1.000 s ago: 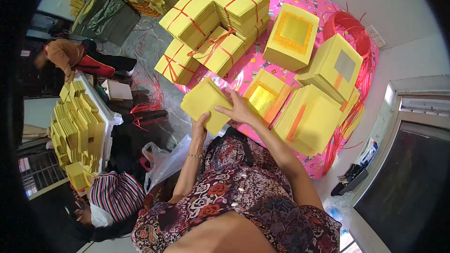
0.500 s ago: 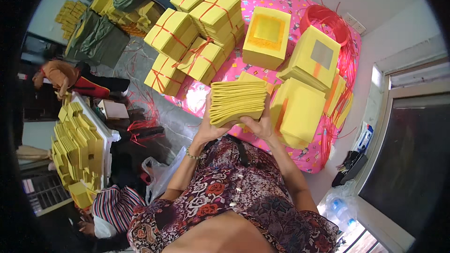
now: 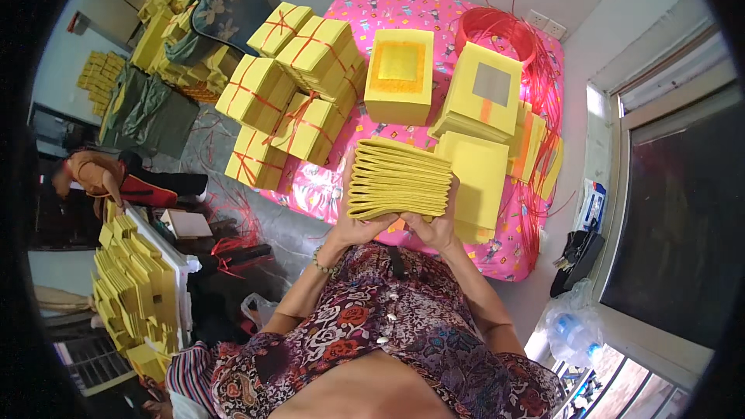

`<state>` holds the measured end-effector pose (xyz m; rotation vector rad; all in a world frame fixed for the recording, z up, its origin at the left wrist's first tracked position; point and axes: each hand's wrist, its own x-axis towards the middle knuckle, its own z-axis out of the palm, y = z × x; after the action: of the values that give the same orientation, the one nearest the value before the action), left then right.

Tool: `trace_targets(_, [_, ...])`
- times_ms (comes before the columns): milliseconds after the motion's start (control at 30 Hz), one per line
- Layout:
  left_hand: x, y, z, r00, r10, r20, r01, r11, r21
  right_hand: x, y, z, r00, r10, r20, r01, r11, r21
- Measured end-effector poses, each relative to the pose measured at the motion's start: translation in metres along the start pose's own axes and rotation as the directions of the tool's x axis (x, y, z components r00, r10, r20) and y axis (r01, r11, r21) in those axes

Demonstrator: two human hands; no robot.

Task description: Bundling and tying stacks of yellow joss paper with red ribbons.

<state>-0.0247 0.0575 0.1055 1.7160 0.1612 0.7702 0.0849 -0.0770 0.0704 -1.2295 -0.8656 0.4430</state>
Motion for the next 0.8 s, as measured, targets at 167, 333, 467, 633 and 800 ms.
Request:
trace_targets(167, [0.01, -0.004, 0.014, 0.999, 0.008, 0.044, -0.006, 0.999, -0.041, -0.007, 0.002, -0.017, 0.996, 0.024, -0.081, -0.026, 0.999, -0.031])
trace_targets(333, [0.021, -0.001, 0.021, 0.989, 0.098, 0.111, -0.104, 0.993, 0.057, -0.014, 0.003, -0.031, 0.992, 0.019, -0.128, -0.033, 0.994, -0.103])
trace_targets(467, [0.032, 0.002, 0.031, 0.972, 0.216, 0.091, -0.224, 0.971, 0.084, -0.017, 0.002, -0.036, 0.98, -0.049, -0.19, 0.02, 0.988, -0.151])
trace_targets(633, [0.034, 0.012, 0.043, 0.93, 0.367, -0.001, -0.362, 0.917, 0.166, -0.02, -0.004, -0.043, 0.958, -0.074, -0.275, 0.013, 0.976, -0.217])
trace_targets(800, [0.031, 0.019, 0.047, 0.931, 0.364, 0.021, -0.361, 0.913, 0.189, -0.021, 0.001, -0.062, 0.964, -0.082, -0.253, -0.003, 0.947, -0.322])
